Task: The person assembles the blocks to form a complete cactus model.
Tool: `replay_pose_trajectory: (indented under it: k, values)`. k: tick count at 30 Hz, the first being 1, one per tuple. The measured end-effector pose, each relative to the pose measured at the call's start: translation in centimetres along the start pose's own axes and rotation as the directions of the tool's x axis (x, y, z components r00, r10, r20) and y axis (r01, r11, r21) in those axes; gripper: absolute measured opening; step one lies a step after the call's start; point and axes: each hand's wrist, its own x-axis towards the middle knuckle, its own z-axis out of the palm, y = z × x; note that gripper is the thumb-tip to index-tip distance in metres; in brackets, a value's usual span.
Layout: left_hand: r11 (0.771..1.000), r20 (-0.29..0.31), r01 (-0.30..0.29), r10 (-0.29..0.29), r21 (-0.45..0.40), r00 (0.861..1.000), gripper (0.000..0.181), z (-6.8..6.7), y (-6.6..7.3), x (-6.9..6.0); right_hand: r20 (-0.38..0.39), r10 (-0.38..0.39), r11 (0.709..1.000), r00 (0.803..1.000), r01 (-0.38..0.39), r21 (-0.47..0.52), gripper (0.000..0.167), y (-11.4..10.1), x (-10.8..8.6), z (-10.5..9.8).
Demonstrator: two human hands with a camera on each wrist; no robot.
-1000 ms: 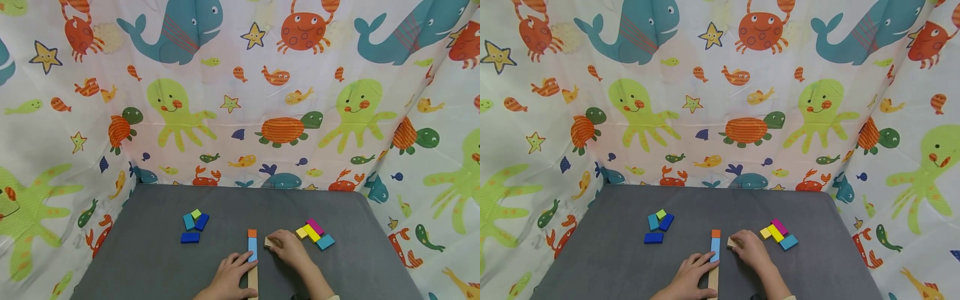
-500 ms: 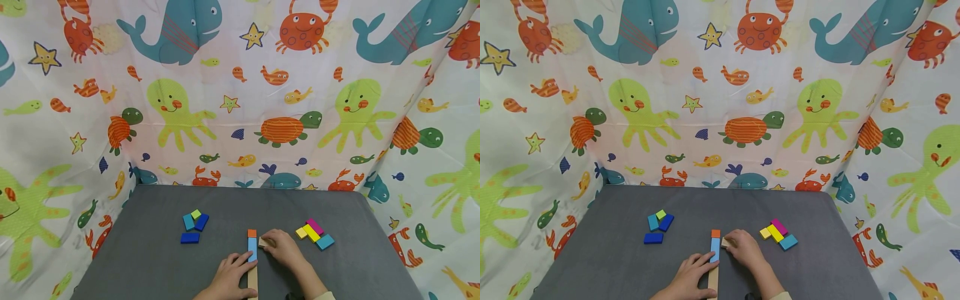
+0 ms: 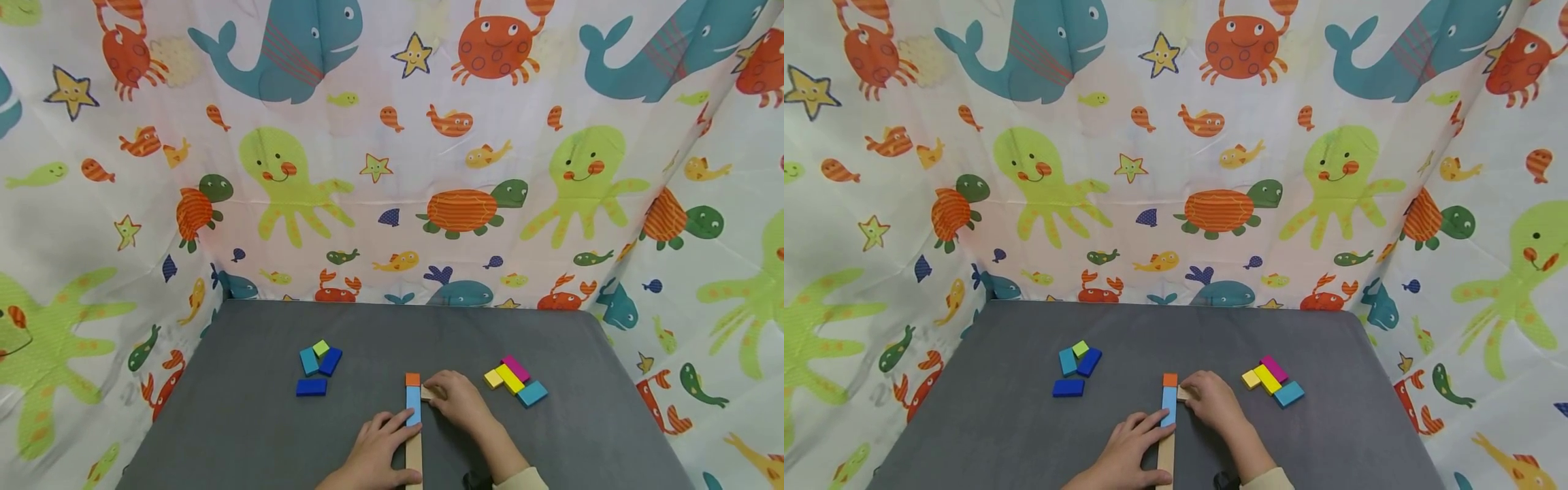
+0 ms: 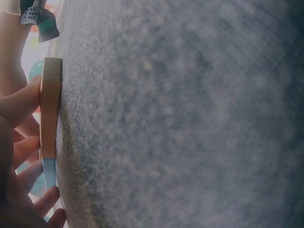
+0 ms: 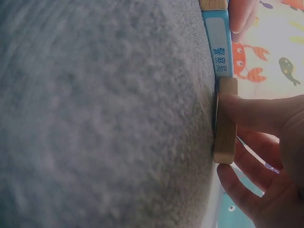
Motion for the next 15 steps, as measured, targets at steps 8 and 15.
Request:
replay_pose_trajectory:
  k: [8,15]
  values:
    - [1.000,0.000,-0.003,0.003,-0.006,1.000,0.073,-0.16,0.00,0.18,0.003,0.013,1.000,1.000,-0.013,0.025,0.032,-0.09,0.14,-0.17]
    - [1.000,-0.003,0.002,-0.002,-0.012,1.000,0.072,0.07,0.02,0.01,0.061,0.057,0.996,0.996,-0.061,0.064,0.048,-0.08,0.15,-0.22]
